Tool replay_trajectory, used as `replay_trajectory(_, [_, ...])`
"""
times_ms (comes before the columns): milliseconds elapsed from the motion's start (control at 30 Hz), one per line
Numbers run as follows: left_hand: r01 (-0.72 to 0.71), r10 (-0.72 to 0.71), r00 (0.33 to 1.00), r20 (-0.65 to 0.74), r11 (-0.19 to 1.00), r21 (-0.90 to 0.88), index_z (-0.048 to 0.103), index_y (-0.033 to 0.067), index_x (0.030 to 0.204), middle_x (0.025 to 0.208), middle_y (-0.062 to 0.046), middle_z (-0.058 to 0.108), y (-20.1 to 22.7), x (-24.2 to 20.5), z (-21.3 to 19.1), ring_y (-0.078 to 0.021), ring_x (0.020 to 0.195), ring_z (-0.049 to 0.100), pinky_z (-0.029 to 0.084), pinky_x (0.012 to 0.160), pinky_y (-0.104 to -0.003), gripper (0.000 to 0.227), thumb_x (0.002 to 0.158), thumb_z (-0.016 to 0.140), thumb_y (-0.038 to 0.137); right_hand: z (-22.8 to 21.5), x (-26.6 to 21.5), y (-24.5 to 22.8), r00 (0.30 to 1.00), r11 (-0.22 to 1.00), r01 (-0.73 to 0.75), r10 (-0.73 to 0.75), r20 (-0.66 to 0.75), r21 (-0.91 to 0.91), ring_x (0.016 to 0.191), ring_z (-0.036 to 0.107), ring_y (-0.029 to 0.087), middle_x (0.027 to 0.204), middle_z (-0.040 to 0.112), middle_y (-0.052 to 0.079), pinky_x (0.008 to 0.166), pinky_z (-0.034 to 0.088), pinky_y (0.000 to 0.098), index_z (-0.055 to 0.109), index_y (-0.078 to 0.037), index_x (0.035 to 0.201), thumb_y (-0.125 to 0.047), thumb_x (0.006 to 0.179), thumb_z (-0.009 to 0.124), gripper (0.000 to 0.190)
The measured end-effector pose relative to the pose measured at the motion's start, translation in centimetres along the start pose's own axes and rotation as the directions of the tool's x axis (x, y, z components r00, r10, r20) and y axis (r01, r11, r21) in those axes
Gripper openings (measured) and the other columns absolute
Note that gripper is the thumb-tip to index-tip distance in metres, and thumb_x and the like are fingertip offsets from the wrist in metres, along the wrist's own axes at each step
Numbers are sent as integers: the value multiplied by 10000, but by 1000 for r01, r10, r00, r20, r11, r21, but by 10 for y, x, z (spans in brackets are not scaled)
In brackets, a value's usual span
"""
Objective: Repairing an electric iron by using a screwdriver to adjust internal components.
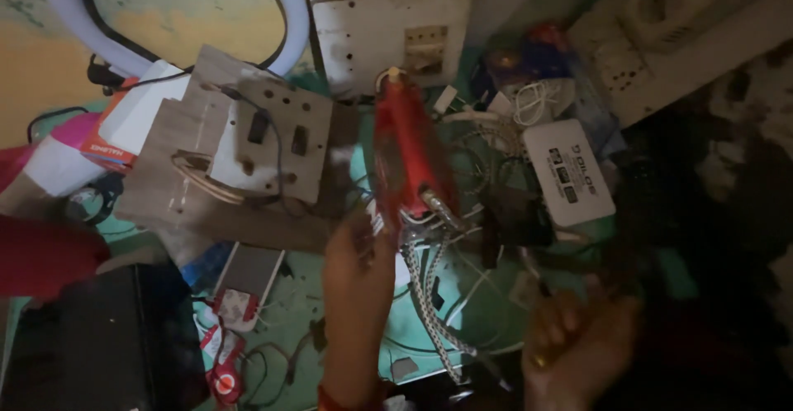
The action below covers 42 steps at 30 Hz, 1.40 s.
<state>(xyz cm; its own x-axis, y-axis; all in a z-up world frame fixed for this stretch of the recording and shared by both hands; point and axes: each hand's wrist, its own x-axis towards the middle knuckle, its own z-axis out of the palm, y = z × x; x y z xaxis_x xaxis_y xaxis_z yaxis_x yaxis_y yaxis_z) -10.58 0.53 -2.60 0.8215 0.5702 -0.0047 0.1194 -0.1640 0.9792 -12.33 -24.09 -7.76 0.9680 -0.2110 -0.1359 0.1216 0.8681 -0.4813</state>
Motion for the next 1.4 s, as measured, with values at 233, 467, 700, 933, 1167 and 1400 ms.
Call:
replay_trajectory(233, [15,-45,995,94,954,298,707,-30,1130,1030,-229,752,-24,16,0,-329,890,754,576,765,-407,416,885,695,306,32,-12,38,935,876,-331,354,2,-351,375,419,214,580,492,65,293,371,352,521,-75,879,-350,982,381,325])
replay_trajectory(467, [16,-34,996,81,975,221,717,-12,1143,1030,-215,759,-16,23,-6,-323,870,768,586,772,-398,424,897,653,327,110,-19,54,721,327,-655,540,-434,-681,424,408,114,669,537,46,367,322,272,626,-162,1283,-429,1024,448,413])
replay_trajectory(700, [93,-109,991,73,977,194,728,4,1155,975,-223,763,-14,24,-10,-330,881,756,576,760,-404,426,907,628,335,55,-1,55,641,172,-660,638,-428,-731,408,422,127,718,645,89,336,317,279,572,-11,1354,-399,1057,388,522])
replay_trajectory(933, [339,-320,910,264,940,-27,677,68,1253,971,-120,761,14,25,-2,-259,785,749,591,620,-428,506,898,609,423,52,0,53,624,192,-721,598,-504,-665,449,485,147,738,650,120,353,333,278,557,-3,1434,-222,932,455,557])
replay_trajectory(1167, [204,-204,944,258,979,27,612,81,1332,994,-99,769,1,26,5,-226,785,733,552,679,-339,481,967,592,394,81,-8,64,731,291,-643,508,-455,-708,390,398,124,785,668,133,321,262,267,531,-57,1476,-212,973,472,530])
replay_trajectory(1400, [138,-136,955,262,990,10,627,102,1320,1058,-83,779,-2,33,3,-219,838,744,586,681,-349,453,894,679,247,28,5,58,752,470,-639,549,-365,-608,315,304,108,717,596,121,282,244,284,532,-42,1476,-151,930,419,568])
